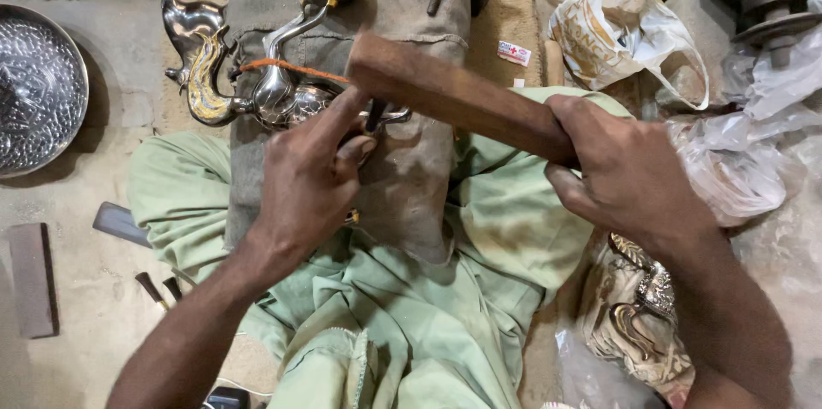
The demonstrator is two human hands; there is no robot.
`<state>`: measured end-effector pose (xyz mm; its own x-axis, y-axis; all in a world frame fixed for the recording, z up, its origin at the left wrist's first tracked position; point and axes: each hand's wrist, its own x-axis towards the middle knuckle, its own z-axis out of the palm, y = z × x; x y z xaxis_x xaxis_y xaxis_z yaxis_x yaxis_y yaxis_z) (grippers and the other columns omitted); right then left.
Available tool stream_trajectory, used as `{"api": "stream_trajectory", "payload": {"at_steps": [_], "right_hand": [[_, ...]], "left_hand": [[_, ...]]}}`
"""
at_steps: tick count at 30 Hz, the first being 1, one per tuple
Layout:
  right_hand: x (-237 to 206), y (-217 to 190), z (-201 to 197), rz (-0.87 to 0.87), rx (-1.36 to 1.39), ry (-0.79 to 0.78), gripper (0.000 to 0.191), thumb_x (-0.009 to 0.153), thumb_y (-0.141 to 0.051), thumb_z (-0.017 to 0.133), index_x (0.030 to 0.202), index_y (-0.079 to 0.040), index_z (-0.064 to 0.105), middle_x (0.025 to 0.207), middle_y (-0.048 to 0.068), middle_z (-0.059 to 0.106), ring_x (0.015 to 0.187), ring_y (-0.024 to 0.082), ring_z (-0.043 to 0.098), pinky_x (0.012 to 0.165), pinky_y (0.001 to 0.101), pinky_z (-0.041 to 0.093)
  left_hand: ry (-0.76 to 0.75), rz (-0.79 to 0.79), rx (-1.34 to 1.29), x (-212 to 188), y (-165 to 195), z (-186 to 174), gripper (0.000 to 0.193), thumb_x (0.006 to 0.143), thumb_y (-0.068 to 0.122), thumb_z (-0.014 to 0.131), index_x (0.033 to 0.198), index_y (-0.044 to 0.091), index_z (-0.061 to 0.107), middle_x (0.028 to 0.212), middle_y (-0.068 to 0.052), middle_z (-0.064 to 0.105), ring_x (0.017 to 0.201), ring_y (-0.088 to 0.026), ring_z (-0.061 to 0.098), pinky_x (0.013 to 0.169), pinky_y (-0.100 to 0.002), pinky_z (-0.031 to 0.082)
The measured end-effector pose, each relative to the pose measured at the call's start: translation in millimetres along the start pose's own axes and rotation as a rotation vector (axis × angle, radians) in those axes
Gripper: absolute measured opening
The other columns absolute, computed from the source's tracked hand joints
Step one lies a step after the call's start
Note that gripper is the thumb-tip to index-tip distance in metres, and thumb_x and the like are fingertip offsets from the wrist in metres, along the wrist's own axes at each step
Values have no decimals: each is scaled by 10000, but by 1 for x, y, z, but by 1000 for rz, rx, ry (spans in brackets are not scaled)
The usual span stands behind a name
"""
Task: The person sits on the floor and uses a hammer and chisel to emboss a decorative pattern onto a metal animal figurine. The person repeatedly strikes the chisel with the hammer to create a textured surface on the figurine's body.
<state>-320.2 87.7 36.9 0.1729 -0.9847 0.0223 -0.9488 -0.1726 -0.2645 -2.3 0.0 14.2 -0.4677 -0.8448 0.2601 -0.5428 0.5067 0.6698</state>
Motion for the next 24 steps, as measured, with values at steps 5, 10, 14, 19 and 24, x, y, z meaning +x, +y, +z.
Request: {"api": "stream_trajectory", "payload": {"at_steps": [5,10,14,19,24], "right_hand": [[11,-12,-30,-50,-68,25,457,858,-151,739,1247,-49,521,850,132,654,632,286,667,581,417,560],[23,-42,-63,-287,-353,178,410,837,-128,766,1192,-74,568,841,87,660,620,241,669,502,382,510],[27,-61,-83,-333,-492,92,430,817,-173,767,1207,-94,607,780,47,617,597,195,649,492,340,498],[25,-59,-82,-364,-433,141,425,816,-151,759,1220,-95,637,759,50,613,559,192,612,463,347,464],[11,-48,-64,-353,-340,181,372,830,-117,753,1174,-80,615,791,68,629,580,194,616,496,370,481]], "left_hand": [[195,-1,-76,-23,-3,13,530,937,-48,683,1436,56,540,1046,-175,741,949,-303,773,794,-412,618],[324,-91,-107,-37,-1,25,244,976,-30,708,1186,16,593,971,-161,752,885,-285,774,753,-381,592],[381,-113,-182,-47,-5,35,225,990,2,702,1181,-13,583,977,-151,750,872,-262,781,755,-354,596],[352,-114,-54,-58,-17,40,157,937,9,703,1074,28,629,828,-134,702,693,-247,704,656,-385,548],[282,100,-84,-69,-18,38,479,754,-54,708,1216,-38,584,1052,-237,690,959,-389,697,816,-506,561]]}}
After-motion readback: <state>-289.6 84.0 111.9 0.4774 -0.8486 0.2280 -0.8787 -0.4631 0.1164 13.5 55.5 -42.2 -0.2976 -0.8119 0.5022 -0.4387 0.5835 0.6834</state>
